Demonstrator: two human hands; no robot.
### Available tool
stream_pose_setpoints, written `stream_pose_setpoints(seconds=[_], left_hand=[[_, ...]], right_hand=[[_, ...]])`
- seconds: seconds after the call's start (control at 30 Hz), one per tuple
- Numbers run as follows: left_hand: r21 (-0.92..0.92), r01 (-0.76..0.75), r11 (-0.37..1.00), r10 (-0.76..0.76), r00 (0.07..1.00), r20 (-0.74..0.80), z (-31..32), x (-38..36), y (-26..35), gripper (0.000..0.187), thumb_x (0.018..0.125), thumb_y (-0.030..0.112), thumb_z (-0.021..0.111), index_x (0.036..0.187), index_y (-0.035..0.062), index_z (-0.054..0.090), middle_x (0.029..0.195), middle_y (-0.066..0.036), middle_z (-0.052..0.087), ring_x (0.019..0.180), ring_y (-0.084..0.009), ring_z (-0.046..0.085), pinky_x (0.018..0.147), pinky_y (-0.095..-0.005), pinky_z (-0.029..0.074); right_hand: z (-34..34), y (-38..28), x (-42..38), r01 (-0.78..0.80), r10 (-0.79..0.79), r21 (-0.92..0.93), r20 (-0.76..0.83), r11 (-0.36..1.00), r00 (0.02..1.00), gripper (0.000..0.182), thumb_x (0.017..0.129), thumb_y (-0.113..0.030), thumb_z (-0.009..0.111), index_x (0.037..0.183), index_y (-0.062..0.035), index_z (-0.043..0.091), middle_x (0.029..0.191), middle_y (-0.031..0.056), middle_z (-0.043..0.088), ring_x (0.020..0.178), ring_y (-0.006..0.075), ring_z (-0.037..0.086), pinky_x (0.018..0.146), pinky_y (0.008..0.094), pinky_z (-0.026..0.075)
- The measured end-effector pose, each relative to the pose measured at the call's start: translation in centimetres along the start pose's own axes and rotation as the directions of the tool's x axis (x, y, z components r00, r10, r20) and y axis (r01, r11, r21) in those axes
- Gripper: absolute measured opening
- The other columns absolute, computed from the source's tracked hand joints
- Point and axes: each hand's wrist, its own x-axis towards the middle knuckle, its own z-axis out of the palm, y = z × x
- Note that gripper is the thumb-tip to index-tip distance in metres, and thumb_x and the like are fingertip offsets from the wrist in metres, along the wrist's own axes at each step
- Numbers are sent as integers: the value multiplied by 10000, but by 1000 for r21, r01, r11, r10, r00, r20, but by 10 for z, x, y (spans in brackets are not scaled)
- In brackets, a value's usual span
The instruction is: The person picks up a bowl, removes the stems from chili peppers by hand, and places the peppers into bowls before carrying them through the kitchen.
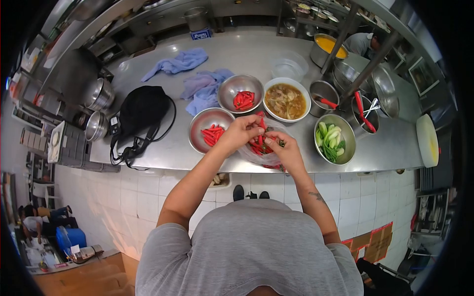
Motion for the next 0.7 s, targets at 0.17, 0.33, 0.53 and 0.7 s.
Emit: stream_pose_setpoints(seconds=[0.17,0.33,0.53,0.7], left_hand=[[-144,10,989,-9,1000,3,-1,-7,-6,75,858,127,601,868,53,609,732,22,583,615,-48,521,560,-200,440],[-611,283,739,-242,958,152,-6,-16,-10,91,844,88,594,765,59,561,663,13,542,511,-67,479,441,-197,349],[-587,571,574,-400,821,408,-23,-20,-16,126,822,54,586,724,49,508,577,-35,457,419,-79,351,356,-212,229],[-354,698,622,-409,675,614,-33,-19,-18,82,822,63,581,768,32,527,570,-34,443,414,-62,309,346,-206,205]], right_hand=[[8,-11,2,132,-130,-129,22,983,991,158,840,-108,608,947,7,618,787,53,616,730,118,547,704,255,443],[15,-15,-3,212,-205,-109,72,971,976,138,842,-93,595,911,24,617,783,77,637,725,140,579,696,272,456],[18,-12,-17,459,-402,-284,240,842,884,110,835,-62,598,906,17,626,836,113,652,756,174,614,692,282,467],[13,-15,-23,682,-515,-334,467,650,719,101,842,-73,594,893,11,619,838,115,647,730,182,620,670,295,474]])
